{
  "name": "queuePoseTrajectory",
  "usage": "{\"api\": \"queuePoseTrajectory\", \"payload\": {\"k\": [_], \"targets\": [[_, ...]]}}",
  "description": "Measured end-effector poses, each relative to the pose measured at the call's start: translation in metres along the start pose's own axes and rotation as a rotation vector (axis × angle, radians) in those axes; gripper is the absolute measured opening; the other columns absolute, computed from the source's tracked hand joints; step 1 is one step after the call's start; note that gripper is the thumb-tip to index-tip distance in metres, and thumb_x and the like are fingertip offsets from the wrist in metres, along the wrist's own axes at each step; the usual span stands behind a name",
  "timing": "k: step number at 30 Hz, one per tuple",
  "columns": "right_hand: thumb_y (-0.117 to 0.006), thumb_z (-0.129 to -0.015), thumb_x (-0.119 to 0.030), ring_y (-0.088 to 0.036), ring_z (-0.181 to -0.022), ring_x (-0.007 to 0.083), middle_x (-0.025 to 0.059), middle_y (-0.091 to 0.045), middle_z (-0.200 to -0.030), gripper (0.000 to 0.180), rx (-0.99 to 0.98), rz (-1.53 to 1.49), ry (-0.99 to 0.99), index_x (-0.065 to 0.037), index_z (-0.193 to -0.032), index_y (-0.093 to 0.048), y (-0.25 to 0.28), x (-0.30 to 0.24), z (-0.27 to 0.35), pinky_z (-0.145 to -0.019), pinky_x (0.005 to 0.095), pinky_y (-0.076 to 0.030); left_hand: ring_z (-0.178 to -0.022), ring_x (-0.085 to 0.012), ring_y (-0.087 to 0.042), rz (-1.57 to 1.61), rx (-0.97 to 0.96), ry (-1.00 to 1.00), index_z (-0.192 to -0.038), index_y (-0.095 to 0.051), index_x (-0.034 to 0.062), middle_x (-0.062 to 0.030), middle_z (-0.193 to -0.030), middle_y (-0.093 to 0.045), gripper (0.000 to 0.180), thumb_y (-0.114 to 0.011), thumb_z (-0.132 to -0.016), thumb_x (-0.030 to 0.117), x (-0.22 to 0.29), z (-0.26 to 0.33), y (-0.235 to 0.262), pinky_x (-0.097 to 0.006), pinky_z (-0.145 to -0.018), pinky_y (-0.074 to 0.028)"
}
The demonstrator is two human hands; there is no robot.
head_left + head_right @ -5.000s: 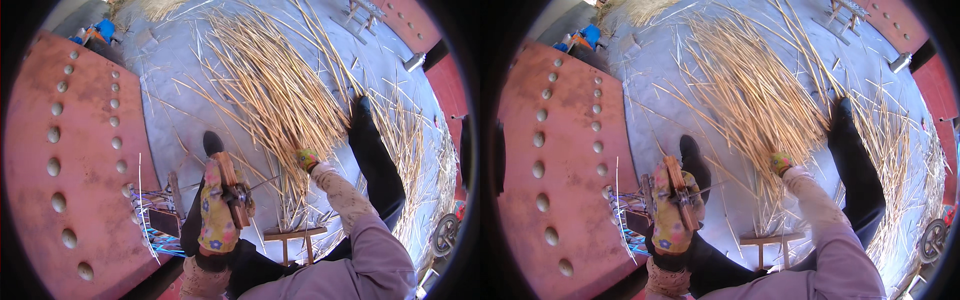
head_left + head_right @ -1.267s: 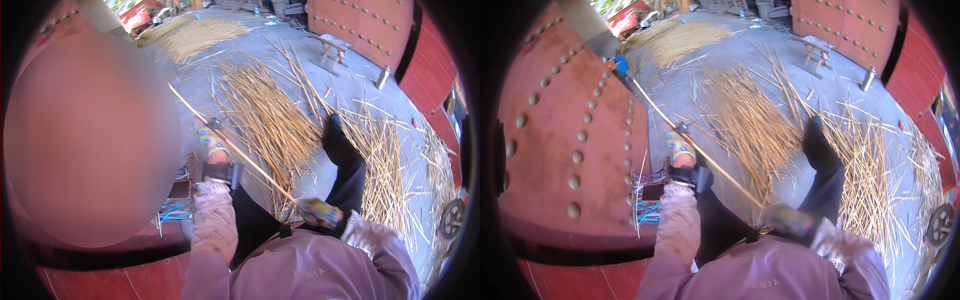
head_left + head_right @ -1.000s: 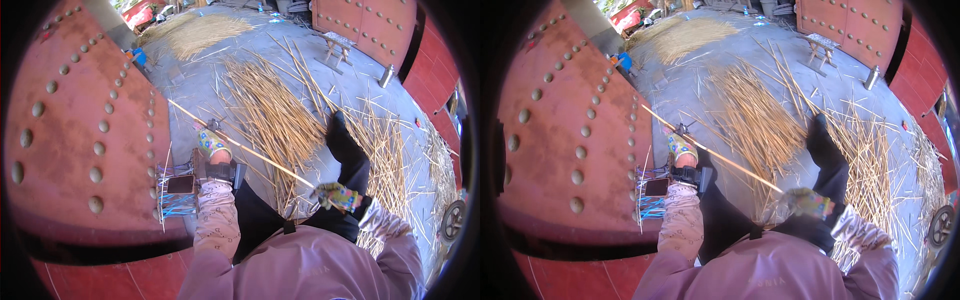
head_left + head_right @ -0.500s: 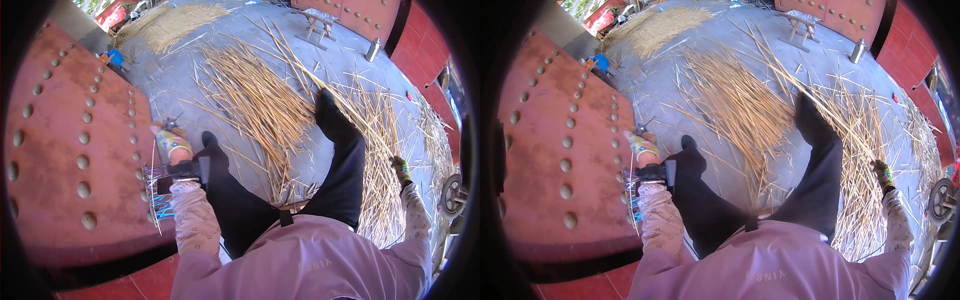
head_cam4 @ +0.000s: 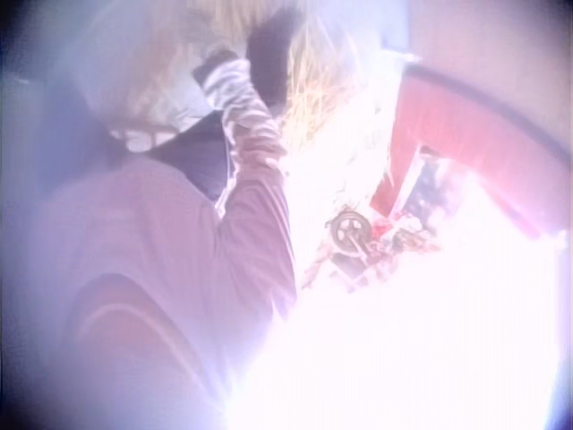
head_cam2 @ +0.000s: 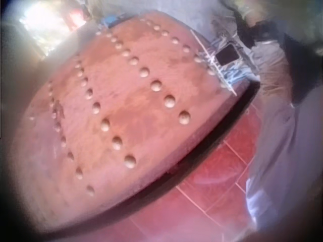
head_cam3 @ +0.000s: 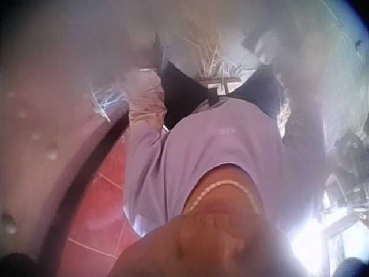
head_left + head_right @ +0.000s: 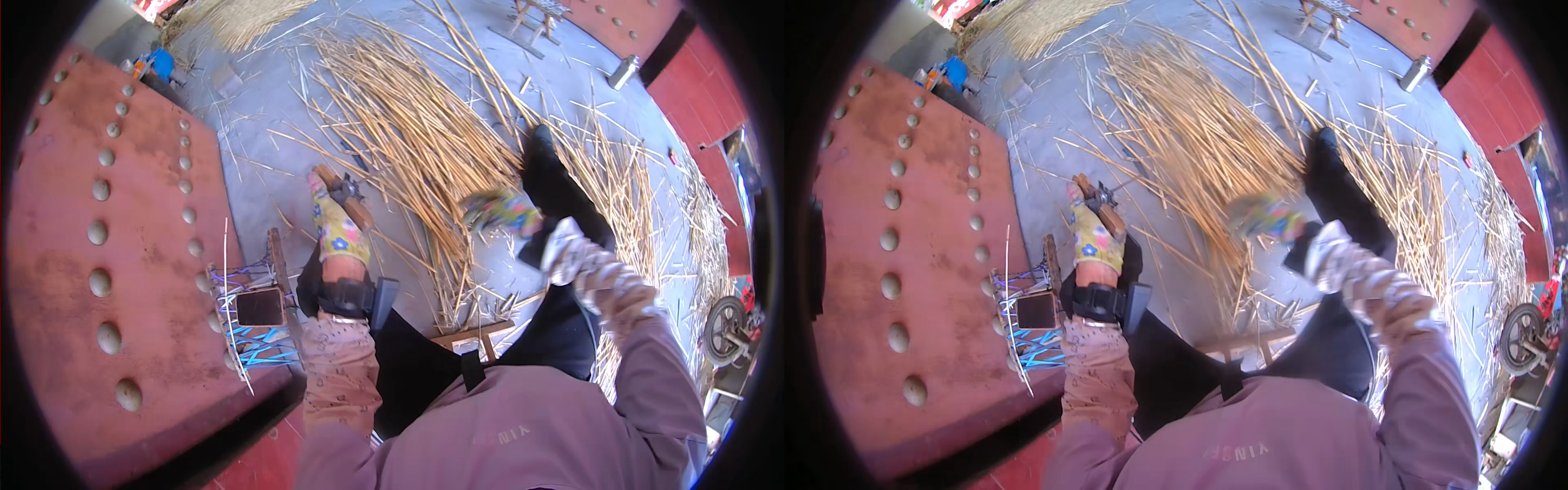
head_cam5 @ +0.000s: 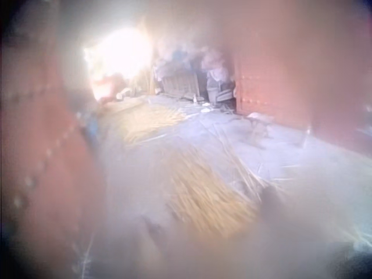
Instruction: The person pulls a bamboo strip through a handheld metal tool, then sets it down and picks up another from a pile. This process is repeated for several strips to refine their shape.
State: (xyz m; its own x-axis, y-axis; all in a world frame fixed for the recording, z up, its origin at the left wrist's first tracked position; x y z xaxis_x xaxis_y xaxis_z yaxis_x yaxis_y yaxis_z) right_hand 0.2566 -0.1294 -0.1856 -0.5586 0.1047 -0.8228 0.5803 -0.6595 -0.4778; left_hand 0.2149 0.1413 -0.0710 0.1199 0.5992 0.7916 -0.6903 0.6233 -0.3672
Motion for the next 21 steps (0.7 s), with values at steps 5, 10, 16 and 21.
{"api": "queuePoseTrajectory", "payload": {"k": [5,10,16,21], "targets": [[-0.052,-0.073,-0.018,-0.056,-0.065,0.0312,0.0138,-0.057,-0.068,0.031,0.300,1.463,0.105,-0.006,-0.102,-0.050,-0.015,0.135,-0.099,-0.060,0.0345,-0.047,-0.052,-0.0105,-0.048,-0.040,-0.011,0.030,-0.080,-0.051,0.0136,0.0007,-0.063,-0.049,0.041,-0.046,-0.076,0.054,0.008,0.005,0.003,-0.023,-0.043,-0.039],[-0.046,-0.073,-0.020,-0.056,-0.076,0.0312,0.0175,-0.057,-0.080,0.019,0.650,1.459,-0.142,-0.006,-0.083,-0.054,0.006,0.179,-0.117,-0.067,0.0409,-0.044,-0.052,-0.0111,-0.048,-0.088,0.015,0.120,-0.080,-0.051,0.0127,0.0004,-0.062,-0.050,0.043,-0.046,-0.075,0.055,0.020,0.019,0.012,-0.024,-0.043,-0.040],[-0.052,-0.072,-0.024,-0.054,-0.080,0.0338,0.0187,-0.057,-0.083,0.032,0.638,1.416,-0.503,-0.005,-0.097,-0.052,0.062,0.191,-0.116,-0.072,0.0397,-0.043,-0.051,-0.0118,-0.049,-0.107,0.033,0.167,-0.081,-0.051,0.0116,0.0000,-0.062,-0.050,0.046,-0.045,-0.074,0.057,0.024,0.020,0.016,-0.024,-0.043,-0.040],[-0.059,-0.072,-0.020,-0.057,-0.070,0.0239,0.0150,-0.059,-0.083,0.031,0.711,0.819,-0.217,-0.001,-0.096,-0.054,0.060,0.178,-0.098,-0.060,0.0339,-0.046,-0.050,-0.0124,-0.049,-0.121,0.034,0.160,-0.081,-0.051,0.0108,-0.0003,-0.062,-0.050,0.048,-0.045,-0.074,0.058,0.024,0.020,0.010,-0.025,-0.043,-0.040]]}}
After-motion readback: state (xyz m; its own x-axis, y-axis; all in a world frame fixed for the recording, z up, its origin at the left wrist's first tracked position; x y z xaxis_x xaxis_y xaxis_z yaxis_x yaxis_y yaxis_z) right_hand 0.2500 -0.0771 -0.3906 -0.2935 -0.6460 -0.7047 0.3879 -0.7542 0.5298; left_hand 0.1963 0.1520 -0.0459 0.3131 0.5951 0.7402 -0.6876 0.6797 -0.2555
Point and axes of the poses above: each hand's wrist, its own z-axis away from the middle knuckle, its own y-axis out of the back of the hand, x = y × z, the point moved 3 cm from there along -z, towards the middle knuckle
